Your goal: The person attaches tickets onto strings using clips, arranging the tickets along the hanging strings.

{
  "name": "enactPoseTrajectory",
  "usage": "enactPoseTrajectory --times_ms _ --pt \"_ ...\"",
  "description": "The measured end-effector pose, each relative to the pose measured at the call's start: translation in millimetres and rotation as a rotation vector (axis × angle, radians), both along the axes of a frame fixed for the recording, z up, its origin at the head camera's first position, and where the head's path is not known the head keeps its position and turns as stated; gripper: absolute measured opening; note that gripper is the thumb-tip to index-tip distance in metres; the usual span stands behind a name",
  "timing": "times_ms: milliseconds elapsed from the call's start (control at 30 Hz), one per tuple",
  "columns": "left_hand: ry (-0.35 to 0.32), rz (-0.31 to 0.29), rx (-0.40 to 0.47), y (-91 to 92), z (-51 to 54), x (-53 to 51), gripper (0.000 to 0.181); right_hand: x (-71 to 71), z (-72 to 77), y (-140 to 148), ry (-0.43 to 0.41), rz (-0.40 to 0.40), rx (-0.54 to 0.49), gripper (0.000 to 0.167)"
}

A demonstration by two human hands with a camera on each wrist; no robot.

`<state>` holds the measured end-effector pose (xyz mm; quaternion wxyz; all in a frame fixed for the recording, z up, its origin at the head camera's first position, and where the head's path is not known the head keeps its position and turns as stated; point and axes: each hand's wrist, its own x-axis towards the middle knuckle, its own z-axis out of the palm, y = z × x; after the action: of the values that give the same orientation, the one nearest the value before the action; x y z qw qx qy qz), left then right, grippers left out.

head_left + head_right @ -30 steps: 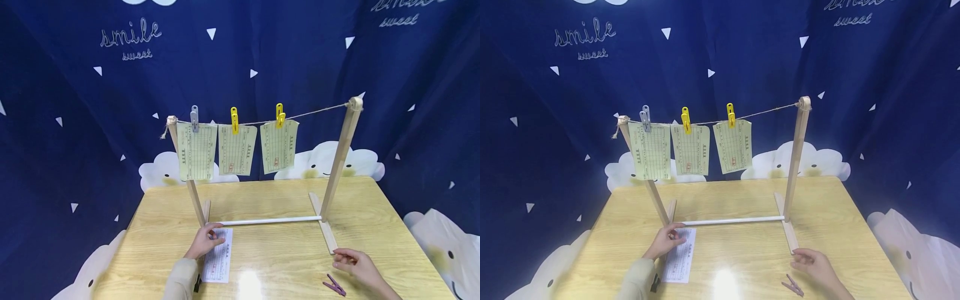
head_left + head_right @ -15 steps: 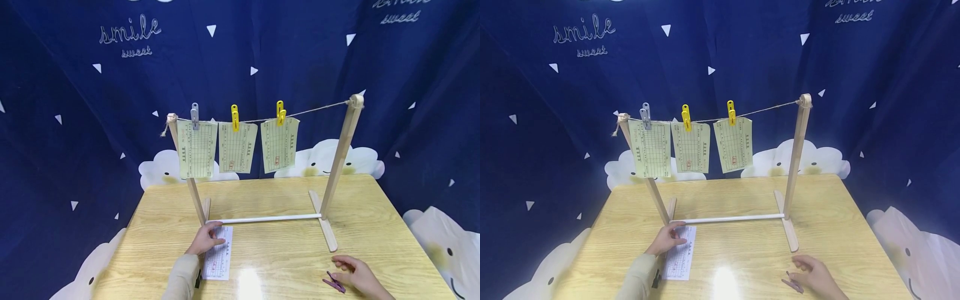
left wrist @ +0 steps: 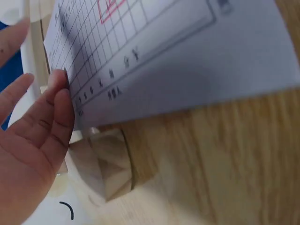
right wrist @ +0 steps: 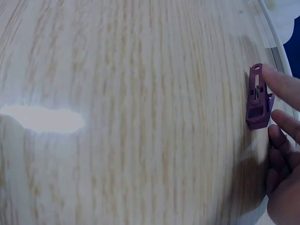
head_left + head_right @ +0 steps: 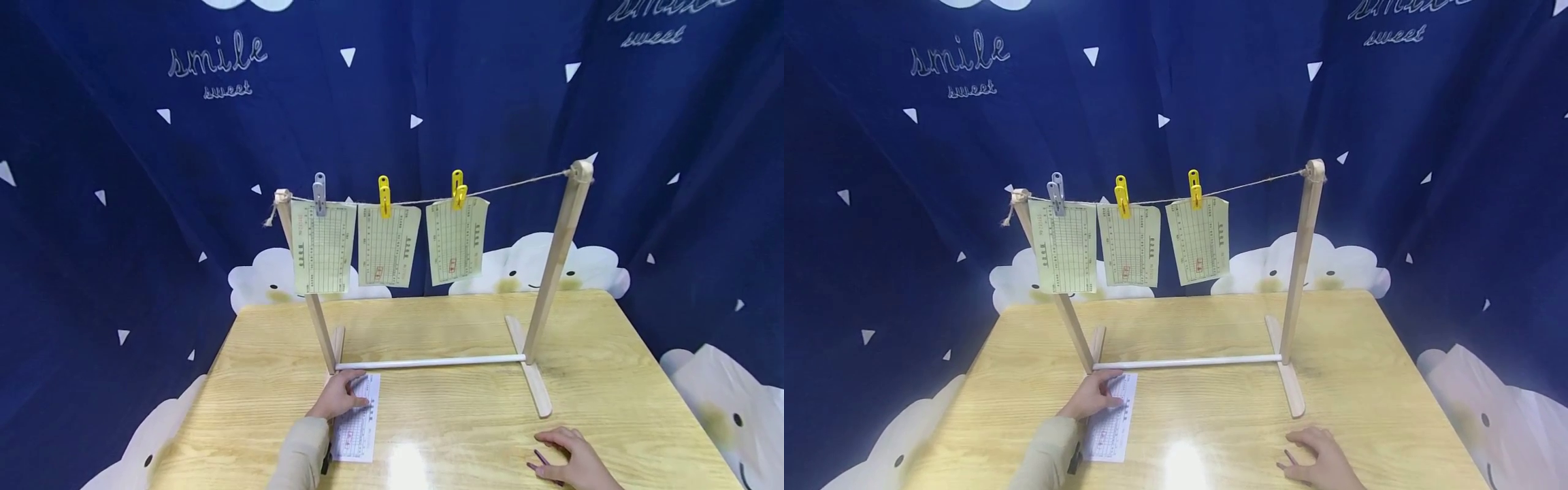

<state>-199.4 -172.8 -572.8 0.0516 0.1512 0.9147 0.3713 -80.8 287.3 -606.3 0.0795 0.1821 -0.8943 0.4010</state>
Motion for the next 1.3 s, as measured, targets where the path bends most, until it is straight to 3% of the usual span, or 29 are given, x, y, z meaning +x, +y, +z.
enactPoseTrajectory --times_ms 233,533,733,1000,1300 --pt "0.043 0.019 -0.061 6.1 -4.4 4.9 0.058 1.4 2.8 -4 0.016 -0.035 0.007 0.040" --pt "0.002 0.078 -0.134 14.0 -5.0 11.1 0.069 -0.6 3.8 -9 -0.207 -0.212 0.026 0.032" --pt "-0.004 0.108 -0.176 17.1 -7.8 13.0 0.077 -0.1 3.7 -9 -0.148 -0.193 0.031 0.037" --pt "0.033 0.090 -0.203 19.5 -10.4 13.4 0.062 -0.5 4.0 -8 -0.049 -0.129 0.040 0.040" --pt "0.015 0.086 -0.195 18.8 -9.3 15.3 0.055 1.4 6.5 -11 -0.118 -0.184 0.040 0.039"
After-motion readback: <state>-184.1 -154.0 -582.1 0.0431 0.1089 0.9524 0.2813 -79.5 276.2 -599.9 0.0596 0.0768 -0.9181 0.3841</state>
